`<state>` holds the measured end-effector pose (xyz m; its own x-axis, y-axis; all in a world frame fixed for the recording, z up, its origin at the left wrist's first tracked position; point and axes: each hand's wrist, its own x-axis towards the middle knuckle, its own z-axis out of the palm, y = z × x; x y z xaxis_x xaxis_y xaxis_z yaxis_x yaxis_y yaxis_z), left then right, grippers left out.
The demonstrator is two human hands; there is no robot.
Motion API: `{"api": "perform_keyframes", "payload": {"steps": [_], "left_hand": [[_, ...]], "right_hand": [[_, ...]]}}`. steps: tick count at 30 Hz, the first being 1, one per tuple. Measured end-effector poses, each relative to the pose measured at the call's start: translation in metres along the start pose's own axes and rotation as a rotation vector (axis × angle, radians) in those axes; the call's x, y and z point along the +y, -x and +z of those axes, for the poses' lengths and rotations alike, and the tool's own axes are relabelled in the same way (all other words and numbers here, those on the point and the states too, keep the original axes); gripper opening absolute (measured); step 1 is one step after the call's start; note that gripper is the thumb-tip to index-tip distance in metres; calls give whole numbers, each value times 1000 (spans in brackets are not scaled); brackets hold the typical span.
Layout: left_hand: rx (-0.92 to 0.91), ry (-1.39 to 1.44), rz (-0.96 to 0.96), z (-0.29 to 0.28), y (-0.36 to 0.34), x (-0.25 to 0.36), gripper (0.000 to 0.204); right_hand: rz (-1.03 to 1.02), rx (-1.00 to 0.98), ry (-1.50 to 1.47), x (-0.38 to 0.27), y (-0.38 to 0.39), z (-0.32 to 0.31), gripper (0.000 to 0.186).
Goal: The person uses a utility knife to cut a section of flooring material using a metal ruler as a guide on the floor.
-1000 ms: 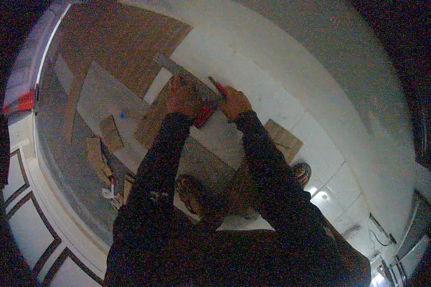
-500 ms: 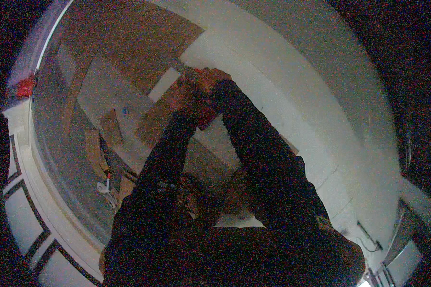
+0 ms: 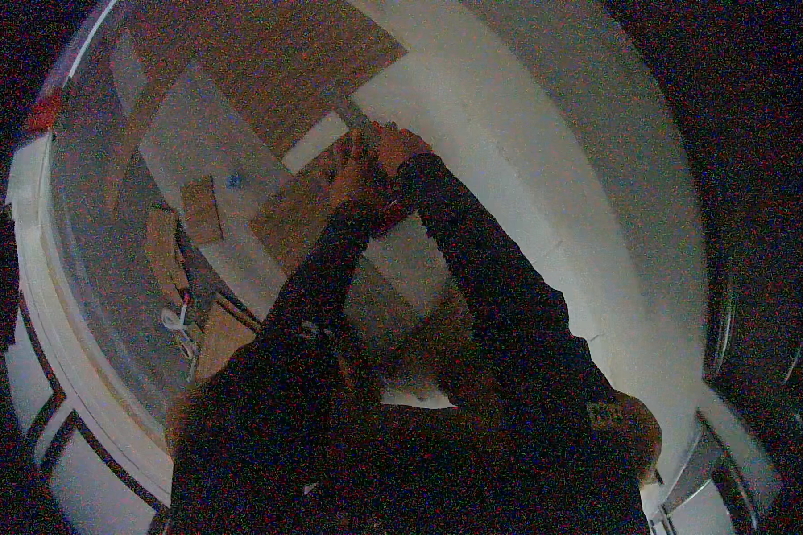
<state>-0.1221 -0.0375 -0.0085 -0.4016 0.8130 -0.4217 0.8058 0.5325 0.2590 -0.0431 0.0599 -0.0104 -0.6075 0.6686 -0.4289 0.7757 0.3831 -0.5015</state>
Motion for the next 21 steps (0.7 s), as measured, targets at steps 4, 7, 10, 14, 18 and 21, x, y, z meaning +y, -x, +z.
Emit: {"api": "perform_keyframes", "payload": {"steps": [4, 7, 10, 14, 18, 21], "left_hand": [[-37, 1, -53, 3, -10, -18, 51], [-158, -24, -97, 5, -24, -12, 49], [-126, -89, -156, 19, -32, -23, 50], [-51, -8, -98, 19, -27, -10, 59], [8, -9, -211, 39, -29, -49, 71], [-126, -39, -110, 25, -56, -16, 78]], "right_hand": [[-7, -41, -30, -9, -5, 3, 33], [121, -103, -29, 5, -18, 16, 36], [108, -114, -28, 8, -22, 29, 36], [106, -32, -18, 31, -32, 39, 31], [-21, -151, 36, 3, -25, 46, 47], [26, -27, -9, 41, -56, 42, 33]]}}
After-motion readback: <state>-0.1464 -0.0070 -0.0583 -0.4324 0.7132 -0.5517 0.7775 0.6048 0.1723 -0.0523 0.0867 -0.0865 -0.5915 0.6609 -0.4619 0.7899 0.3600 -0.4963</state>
